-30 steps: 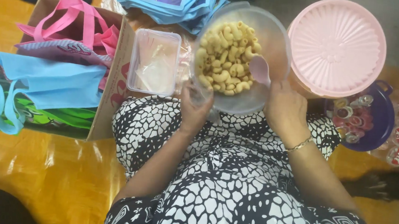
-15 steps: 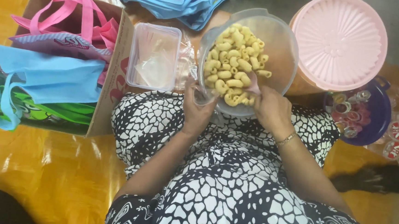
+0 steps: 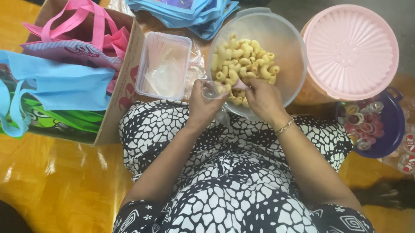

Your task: Filling a blue gift bag with various snacks using hands and a scoop.

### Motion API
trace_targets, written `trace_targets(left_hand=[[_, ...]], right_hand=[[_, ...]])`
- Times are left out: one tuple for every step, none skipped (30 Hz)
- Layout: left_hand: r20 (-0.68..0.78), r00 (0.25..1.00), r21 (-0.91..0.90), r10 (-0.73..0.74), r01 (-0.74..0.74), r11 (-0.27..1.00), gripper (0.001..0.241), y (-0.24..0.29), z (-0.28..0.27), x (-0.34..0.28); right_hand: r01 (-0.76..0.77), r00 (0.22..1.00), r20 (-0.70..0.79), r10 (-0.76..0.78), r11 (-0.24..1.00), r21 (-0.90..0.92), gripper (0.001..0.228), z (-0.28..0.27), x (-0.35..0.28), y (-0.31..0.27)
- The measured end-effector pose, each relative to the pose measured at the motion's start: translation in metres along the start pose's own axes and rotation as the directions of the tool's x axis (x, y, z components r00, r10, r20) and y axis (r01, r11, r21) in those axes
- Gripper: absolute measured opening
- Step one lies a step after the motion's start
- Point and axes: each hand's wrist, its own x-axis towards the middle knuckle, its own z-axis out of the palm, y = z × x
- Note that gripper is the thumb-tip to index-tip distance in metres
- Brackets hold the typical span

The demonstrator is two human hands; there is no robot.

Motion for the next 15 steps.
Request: trace_targets(left_hand=[[0.007,0.999,0.021,-0.054,0.054,0.998,0.050,-0.001,0.000,0.004],[0.019,0.993,0.046,-0.114,0.113,0.993,0.052,-0.003,-0.001,0.006],[0.018,0.993,0.048,-0.117,0.116,0.992,0.052,-0.003,-0.002,0.006],[0.022,0.989,0.053,-0.143,0.142,0.988,0.052,-0.002,-0.002,0.008],[0.027,0.985,0.058,-0.169,0.167,0.984,0.051,-0.001,-0.003,0.011],[0.029,0.985,0.060,-0.168,0.166,0.984,0.051,-0.001,-0.003,0.012],[0.033,0.984,0.072,-0.174,0.171,0.983,0.052,-0.001,-0.003,0.014],[0.034,0.983,0.082,-0.178,0.175,0.981,0.053,0.000,-0.003,0.017],[0.034,0.984,0.081,-0.176,0.173,0.982,0.053,0.006,-0.003,0.016],[0.030,0.982,0.084,-0.186,0.183,0.980,0.054,0.011,-0.003,0.014],[0.027,0.980,0.087,-0.196,0.193,0.977,0.055,0.016,-0.003,0.013],[0.029,0.979,0.089,-0.201,0.198,0.976,0.055,0.014,-0.003,0.014],[0.033,0.977,0.109,-0.212,0.207,0.972,0.059,0.011,-0.003,0.015],[0.038,0.976,0.128,-0.216,0.209,0.969,0.063,0.010,-0.002,0.018],[0.040,0.976,0.129,-0.214,0.207,0.970,0.063,0.014,-0.003,0.017]], right_hand=[[0.013,1.000,0.017,-0.014,1.000,0.025,0.026,0.002,0.008,0.001],[0.018,0.999,0.037,-0.020,0.998,0.053,0.026,0.005,0.013,0.002],[0.018,0.999,0.041,-0.020,0.998,0.056,0.026,0.012,0.020,0.012],[-0.012,0.996,0.091,0.001,0.992,0.122,0.026,0.017,0.031,0.021],[-0.045,0.990,0.142,0.018,0.981,0.186,0.027,0.021,0.041,0.031],[-0.046,0.990,0.140,0.020,0.981,0.188,0.027,0.016,0.040,0.028],[-0.062,0.987,0.163,0.010,0.945,0.320,0.027,0.010,0.038,0.024],[-0.077,0.983,0.184,-0.006,0.893,0.443,0.027,0.004,0.038,0.021],[-0.076,0.983,0.182,-0.007,0.894,0.442,0.027,-0.002,0.036,0.020],[-0.103,0.984,0.178,0.011,0.851,0.515,0.028,-0.007,0.034,0.019],[-0.128,0.984,0.176,0.029,0.802,0.583,0.028,-0.012,0.032,0.019],[-0.134,0.983,0.180,0.033,0.800,0.584,0.028,-0.015,0.032,0.017],[-0.143,0.983,0.178,0.042,0.788,0.599,0.029,-0.017,0.032,0.016],[-0.146,0.984,0.170,0.050,0.776,0.614,0.030,-0.021,0.034,0.015],[-0.145,0.985,0.167,0.051,0.774,0.616,0.030,-0.021,0.034,0.016]])
